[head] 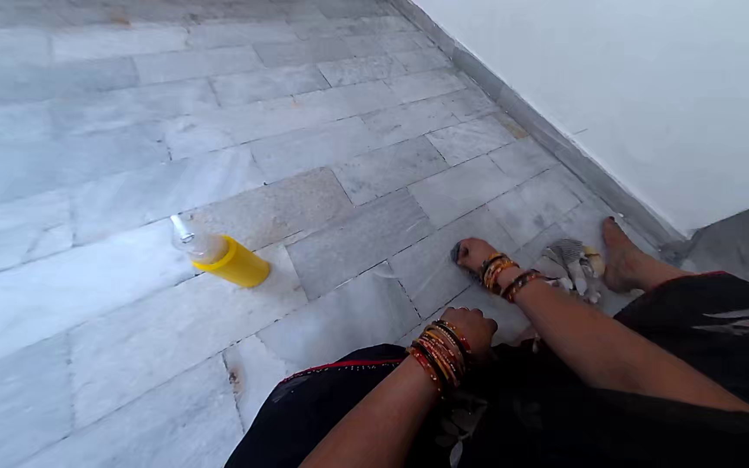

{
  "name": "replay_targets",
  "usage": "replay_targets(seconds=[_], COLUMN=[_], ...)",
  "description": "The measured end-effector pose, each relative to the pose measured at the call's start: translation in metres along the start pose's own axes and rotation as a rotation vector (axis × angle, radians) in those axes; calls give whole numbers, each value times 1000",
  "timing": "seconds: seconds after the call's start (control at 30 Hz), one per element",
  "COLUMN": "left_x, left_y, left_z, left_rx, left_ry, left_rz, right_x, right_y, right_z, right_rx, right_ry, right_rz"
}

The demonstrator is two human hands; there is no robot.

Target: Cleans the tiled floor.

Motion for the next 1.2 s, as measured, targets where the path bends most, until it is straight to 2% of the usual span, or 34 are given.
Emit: replay_targets(seconds=[0.1,0.2,0.37,0.53,0.7,0.87,1.07,1.2], left_x=[0,-3,-5,-3,-3,-1,-4,-2], left_y=[-8,-5,3,-6,-1,3,-2,-4], left_z=[-1,0,-1,-4,3,3,-1,4], left_rx=[9,-2,-17,18,-14,-26,-3,-9], left_ry=[19,3,-20,1,-9,-14,-11,-2], left_rz=[-3,-12,-14,-7,-13,0,-12,-9], right_x=[-2,-6,-9,-5,-8,-1,-8,-3], right_y=[10,0,-13,7,-3,-13,4,5], right_z=[-8,3,16,-9,-3,6,-10,-7], right_rx=[12,-11,91,21,-16,153,25,21], right_ry=[16,59,114,40,68,131,21,4], right_rz=[8,-12,-40,-60,-113,-66,-101,-106])
Point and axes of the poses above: each hand's wrist, its own z-axis towards the middle knuckle, its own y-axis out of the palm, x = y × z, the point moved 6 cm from there along z, towards the middle knuckle, and after that the axes turned 6 degrees about z, right-handed, at the moved point
